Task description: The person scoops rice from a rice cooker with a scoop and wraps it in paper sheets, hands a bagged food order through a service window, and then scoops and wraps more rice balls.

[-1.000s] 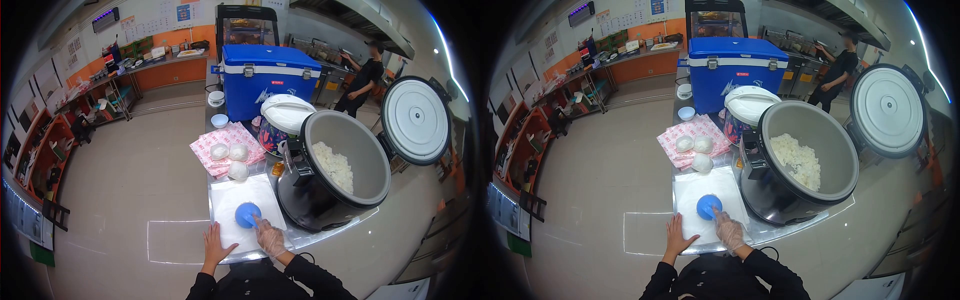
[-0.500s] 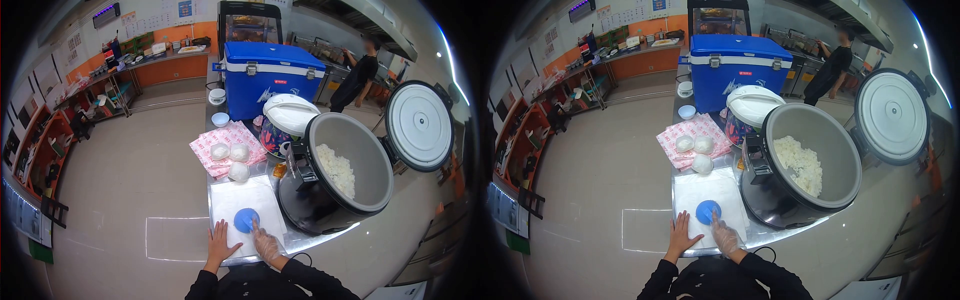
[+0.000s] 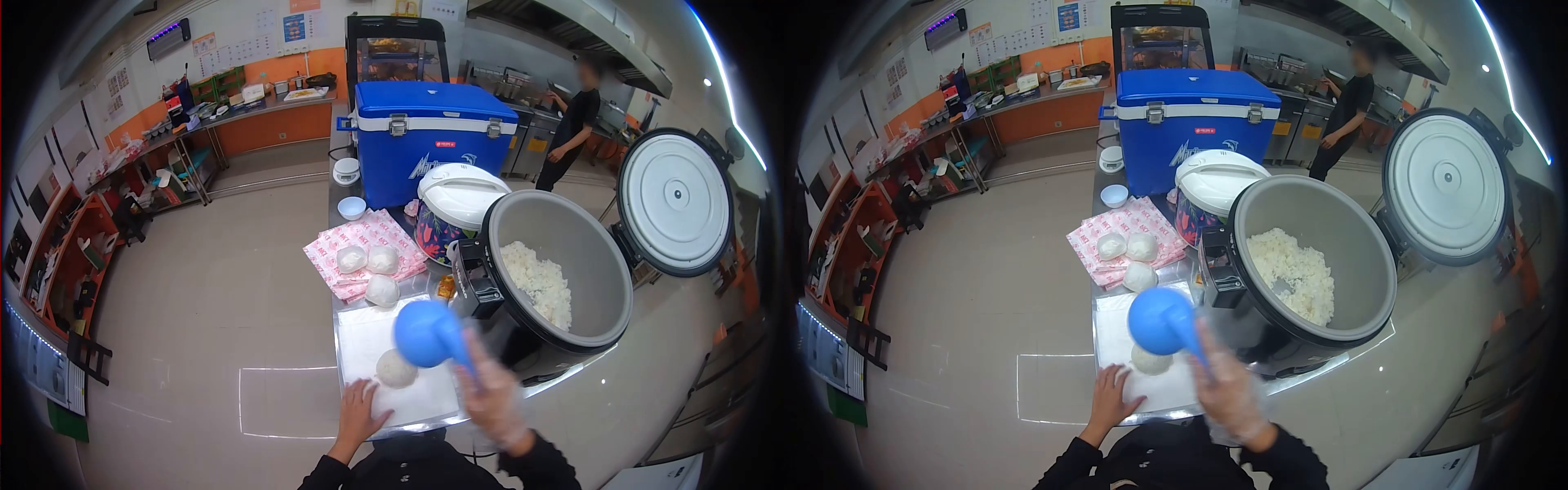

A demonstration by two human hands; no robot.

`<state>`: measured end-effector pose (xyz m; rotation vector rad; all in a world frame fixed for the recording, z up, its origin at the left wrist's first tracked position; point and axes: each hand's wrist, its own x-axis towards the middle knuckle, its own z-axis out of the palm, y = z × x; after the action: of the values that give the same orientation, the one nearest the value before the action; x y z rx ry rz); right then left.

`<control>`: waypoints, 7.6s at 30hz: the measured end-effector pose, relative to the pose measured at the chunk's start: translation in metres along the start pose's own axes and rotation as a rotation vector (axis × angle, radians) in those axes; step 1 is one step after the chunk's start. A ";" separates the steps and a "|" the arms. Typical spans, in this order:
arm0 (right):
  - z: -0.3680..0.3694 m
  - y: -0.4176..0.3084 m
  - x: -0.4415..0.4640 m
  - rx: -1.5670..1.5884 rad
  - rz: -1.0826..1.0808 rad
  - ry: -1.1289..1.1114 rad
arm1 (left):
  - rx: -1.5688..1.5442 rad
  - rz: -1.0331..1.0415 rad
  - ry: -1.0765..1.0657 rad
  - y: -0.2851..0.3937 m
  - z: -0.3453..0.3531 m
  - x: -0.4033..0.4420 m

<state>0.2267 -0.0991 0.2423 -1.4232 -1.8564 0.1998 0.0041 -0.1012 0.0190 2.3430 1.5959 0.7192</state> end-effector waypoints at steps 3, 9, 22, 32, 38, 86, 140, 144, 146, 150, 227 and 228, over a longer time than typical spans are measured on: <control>-0.076 -0.002 0.016 -0.190 0.044 0.333 | -0.277 0.106 -0.286 0.009 -0.011 -0.007; -0.139 0.131 0.048 -0.624 0.352 0.087 | -0.139 0.324 -0.341 -0.019 0.025 -0.021; -0.132 0.166 0.022 -0.274 0.306 0.250 | -0.401 -0.121 -0.231 0.004 -0.009 -0.008; 0.104 0.083 -0.055 -0.315 -0.298 -0.934 | -0.510 -0.180 -0.340 0.000 -0.005 0.008; 0.135 0.109 -0.068 -0.226 -0.193 -0.785 | -0.549 -0.248 -0.342 0.002 -0.002 0.014; 0.232 0.183 -0.022 -0.120 0.068 -0.037 | 0.120 0.019 -0.057 -0.055 0.029 0.088; 0.175 0.119 -0.017 0.228 -0.262 -0.169 | 0.154 -0.056 0.104 0.029 0.046 0.061; 0.233 0.168 -0.039 -0.032 -0.154 -0.215 | -0.291 -0.257 0.375 0.039 0.047 0.063; 0.241 0.188 -0.043 0.205 0.105 -0.290 | -0.516 -0.437 0.479 0.025 0.062 0.061; 0.236 0.187 -0.036 0.304 0.037 -0.035 | -0.304 -0.651 0.329 0.005 0.063 0.058; 0.131 0.126 -0.037 1.641 0.680 -1.001 | -1.824 -0.397 0.028 0.068 -0.049 -0.022; 0.112 0.107 -0.034 1.659 0.701 -0.988 | -1.750 -0.406 -0.013 0.073 -0.051 -0.019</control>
<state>0.2371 -0.0550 0.0908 -0.5480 -0.8626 2.3999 0.0314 -0.1517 0.0897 0.7051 0.6448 1.1975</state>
